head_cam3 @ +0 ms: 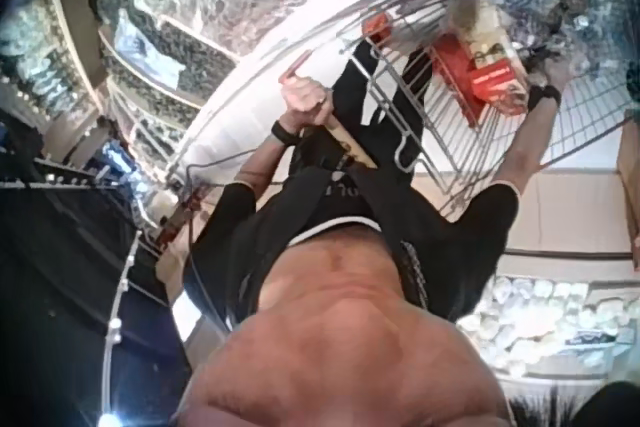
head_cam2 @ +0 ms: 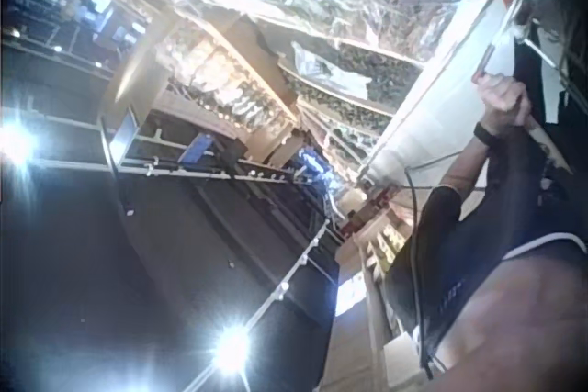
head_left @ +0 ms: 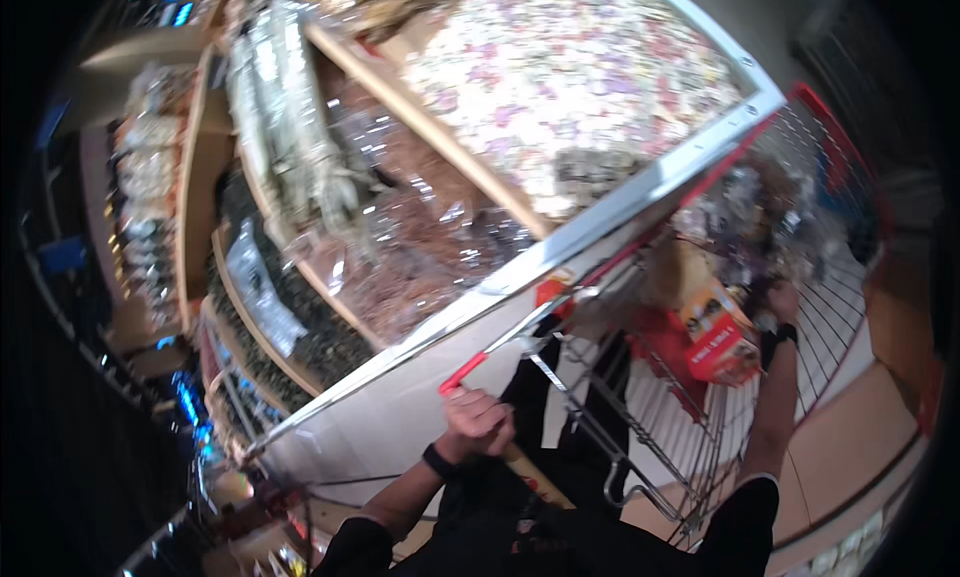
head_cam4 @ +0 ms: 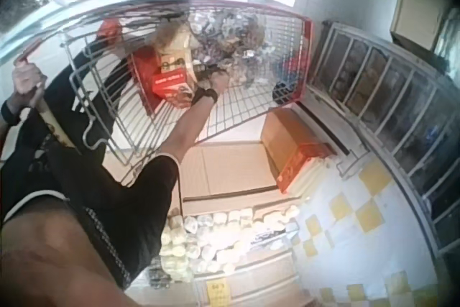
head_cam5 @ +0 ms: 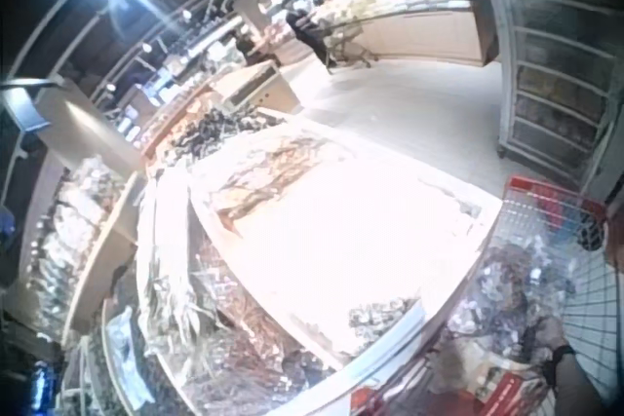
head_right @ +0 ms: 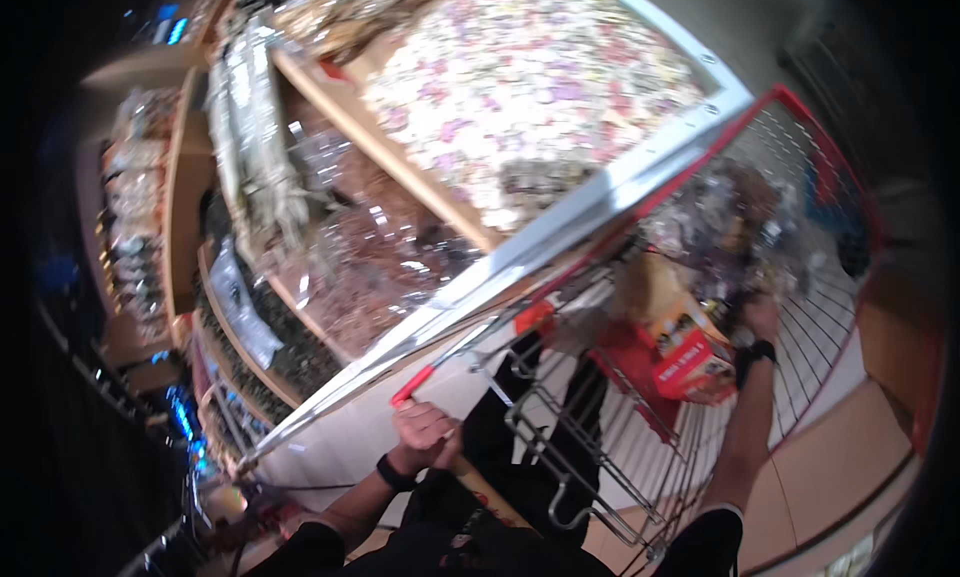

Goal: The recorder is picking various dried goods like mushrooms and kelp from bins, putting them in plastic bags, and loading them into a shopping cart.

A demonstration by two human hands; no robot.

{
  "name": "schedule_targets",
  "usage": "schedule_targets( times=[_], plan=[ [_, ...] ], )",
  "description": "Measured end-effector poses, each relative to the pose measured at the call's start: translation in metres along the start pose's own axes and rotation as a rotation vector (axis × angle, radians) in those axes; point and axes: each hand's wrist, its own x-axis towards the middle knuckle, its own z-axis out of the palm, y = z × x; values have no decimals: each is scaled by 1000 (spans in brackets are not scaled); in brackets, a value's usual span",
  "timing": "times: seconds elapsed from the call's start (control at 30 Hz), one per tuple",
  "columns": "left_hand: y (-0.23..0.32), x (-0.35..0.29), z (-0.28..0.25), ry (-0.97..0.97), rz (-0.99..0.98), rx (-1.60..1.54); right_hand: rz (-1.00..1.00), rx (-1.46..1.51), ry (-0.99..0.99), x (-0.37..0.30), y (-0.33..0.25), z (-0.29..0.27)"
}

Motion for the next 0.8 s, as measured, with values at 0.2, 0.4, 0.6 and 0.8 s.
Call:
schedule_targets(
  times=[0.2,0.4,0.6,0.8],
  plan=[
    [-1,-2,26,-21,-84,80,61,23,64,41,-21,29],
    [5,17,46,-98,-82,-18,500,349,540,-1,28,-14],
    [3,15,45,-116,-94,24,561,73,619,-6,-23,-58],
    [8,18,39,-127,-103,51,240,349,628,81,-77,-64]
  ],
)
